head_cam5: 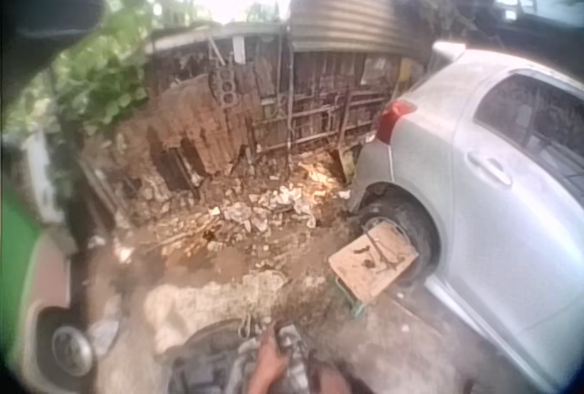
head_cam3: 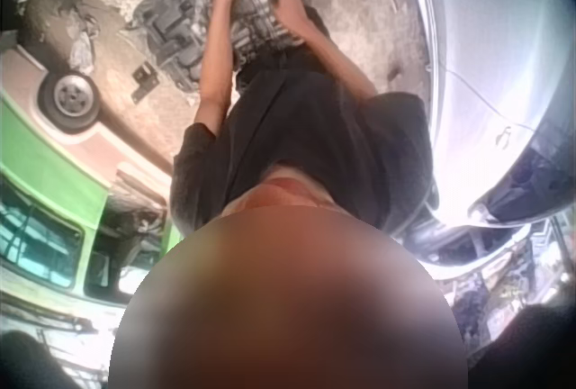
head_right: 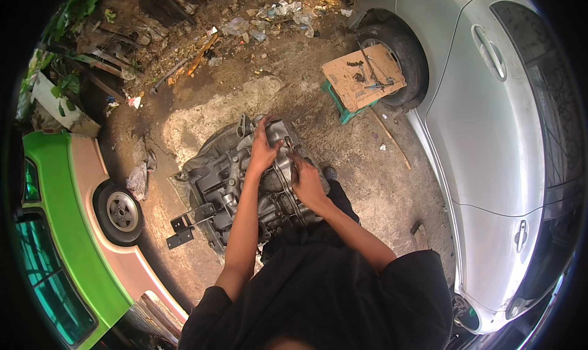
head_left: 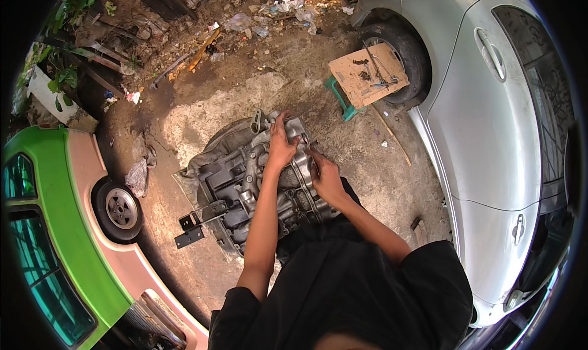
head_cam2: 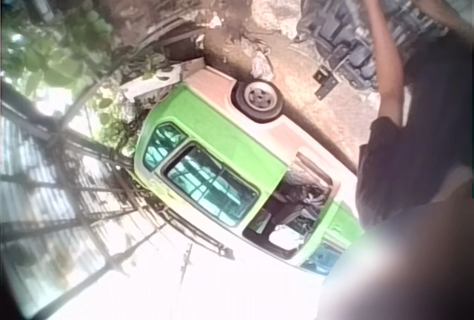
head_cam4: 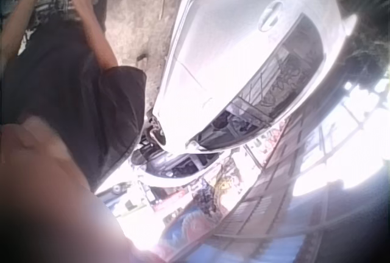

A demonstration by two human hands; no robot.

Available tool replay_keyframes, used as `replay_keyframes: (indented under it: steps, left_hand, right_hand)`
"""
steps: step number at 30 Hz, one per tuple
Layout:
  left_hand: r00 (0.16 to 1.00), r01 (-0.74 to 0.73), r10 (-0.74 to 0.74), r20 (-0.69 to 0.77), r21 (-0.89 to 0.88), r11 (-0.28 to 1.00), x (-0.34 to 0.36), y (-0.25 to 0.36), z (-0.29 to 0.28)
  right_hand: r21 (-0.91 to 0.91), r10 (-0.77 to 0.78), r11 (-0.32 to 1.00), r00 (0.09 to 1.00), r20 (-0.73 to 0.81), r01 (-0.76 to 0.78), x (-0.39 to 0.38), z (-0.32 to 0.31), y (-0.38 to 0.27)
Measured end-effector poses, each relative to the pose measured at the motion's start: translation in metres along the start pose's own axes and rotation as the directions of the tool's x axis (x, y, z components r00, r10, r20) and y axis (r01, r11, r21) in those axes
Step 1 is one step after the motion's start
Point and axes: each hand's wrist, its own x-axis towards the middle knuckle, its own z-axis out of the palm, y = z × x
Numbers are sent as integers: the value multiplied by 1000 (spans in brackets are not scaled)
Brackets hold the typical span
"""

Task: The person works on a car engine block placed on the ground between two parked cars. They use a wrench to loosen and remove bolts from the engine, then place the bolts on a nearby cardboard sheet. The person continues to remove additional bolts and set them aside.

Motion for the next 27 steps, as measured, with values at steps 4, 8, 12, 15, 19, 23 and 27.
replay_keyframes:
  steps: [4,8,12,15,19,23,27]
  left_hand:
    - [1000,14,-14,0,-11,1000,-1,0,1]
    - [1000,-10,10,1,-15,1000,0,-1,1]
    - [1000,0,-1,-11,-22,1000,-1,-2,1]
    - [1000,-16,16,-11,-8,1000,-1,-1,1]
    - [1000,6,-6,-11,-16,1000,-1,-1,1]
    - [1000,18,-18,-5,-8,1000,-1,-1,2]
    - [1000,0,-1,-10,-27,1000,-1,-2,1]
  right_hand:
    - [-81,179,983,966,186,-167,3,-6,-2]
    - [-251,-25,965,980,196,75,0,-1,4]
    - [-409,-180,875,958,222,259,-3,6,17]
    - [-380,-190,883,950,249,276,-1,0,29]
    - [-322,-276,876,921,276,359,12,-17,48]
    - [-326,-357,832,883,306,449,23,-24,62]
    - [-269,-585,718,766,266,642,31,-20,66]
